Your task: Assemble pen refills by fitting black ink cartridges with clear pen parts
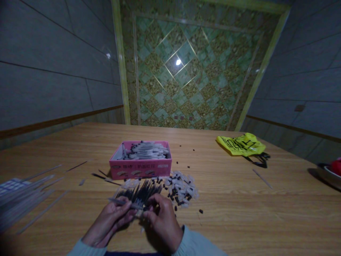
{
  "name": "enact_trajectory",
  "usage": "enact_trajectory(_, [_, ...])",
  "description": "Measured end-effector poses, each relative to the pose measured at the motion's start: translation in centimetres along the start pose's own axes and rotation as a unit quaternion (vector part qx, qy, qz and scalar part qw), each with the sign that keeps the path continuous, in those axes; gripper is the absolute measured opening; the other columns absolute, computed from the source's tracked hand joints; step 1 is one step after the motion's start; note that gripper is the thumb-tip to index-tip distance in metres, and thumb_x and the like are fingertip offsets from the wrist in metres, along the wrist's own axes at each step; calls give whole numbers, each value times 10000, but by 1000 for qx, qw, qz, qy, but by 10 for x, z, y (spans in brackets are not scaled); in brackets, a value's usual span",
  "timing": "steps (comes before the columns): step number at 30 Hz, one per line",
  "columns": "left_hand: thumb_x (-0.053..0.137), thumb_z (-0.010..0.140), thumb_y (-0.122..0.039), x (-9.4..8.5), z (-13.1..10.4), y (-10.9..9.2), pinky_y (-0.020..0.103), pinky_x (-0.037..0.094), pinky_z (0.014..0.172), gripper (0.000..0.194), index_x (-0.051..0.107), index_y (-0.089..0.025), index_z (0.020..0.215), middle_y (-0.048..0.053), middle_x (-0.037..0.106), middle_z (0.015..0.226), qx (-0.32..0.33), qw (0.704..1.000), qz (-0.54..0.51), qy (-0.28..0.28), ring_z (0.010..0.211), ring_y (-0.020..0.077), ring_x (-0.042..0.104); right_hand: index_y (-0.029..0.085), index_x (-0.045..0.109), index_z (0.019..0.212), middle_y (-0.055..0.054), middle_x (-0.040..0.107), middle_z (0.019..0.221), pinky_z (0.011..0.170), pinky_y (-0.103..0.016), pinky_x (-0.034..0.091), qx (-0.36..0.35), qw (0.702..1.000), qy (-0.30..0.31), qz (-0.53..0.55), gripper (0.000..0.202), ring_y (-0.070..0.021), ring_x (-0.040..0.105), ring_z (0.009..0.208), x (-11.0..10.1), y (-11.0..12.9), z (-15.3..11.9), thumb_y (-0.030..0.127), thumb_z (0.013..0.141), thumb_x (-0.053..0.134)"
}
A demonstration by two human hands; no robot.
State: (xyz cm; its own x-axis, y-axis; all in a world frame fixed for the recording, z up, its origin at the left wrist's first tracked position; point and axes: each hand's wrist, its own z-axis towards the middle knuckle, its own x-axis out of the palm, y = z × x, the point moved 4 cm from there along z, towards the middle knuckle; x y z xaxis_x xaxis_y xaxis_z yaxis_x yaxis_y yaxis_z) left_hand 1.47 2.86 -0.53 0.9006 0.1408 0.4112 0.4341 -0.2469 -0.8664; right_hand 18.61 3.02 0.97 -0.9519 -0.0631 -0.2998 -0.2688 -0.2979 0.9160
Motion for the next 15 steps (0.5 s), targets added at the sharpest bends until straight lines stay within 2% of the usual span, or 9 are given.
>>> enact_trajectory(7, [826,527,-266,2,-1,-1,192,518,482,382,509,-161,711,79,707,616,1,1000,2,1,548,171,679,172,614,788,18,554,685,578,-211,406,-2,1000,8,8,119,-136,520,659,1,1,-1,152,671,617])
enact_trajectory(12, [819,547,-255,0,-1,-3,196,526,510,368,513,-156,726,79,717,643,-12,1000,1,10,558,158,680,171,682,833,-30,605,761,660,-255,430,-47,999,4,-3,141,-175,555,741,-3,10,0,245,725,628])
enact_trajectory(15, [816,559,-224,-3,0,-4,199,533,540,372,503,-159,750,78,717,647,-18,1000,-9,5,575,155,683,172,682,815,-39,621,746,658,-265,438,-19,999,-15,44,146,-181,570,733,-3,5,1,282,748,614])
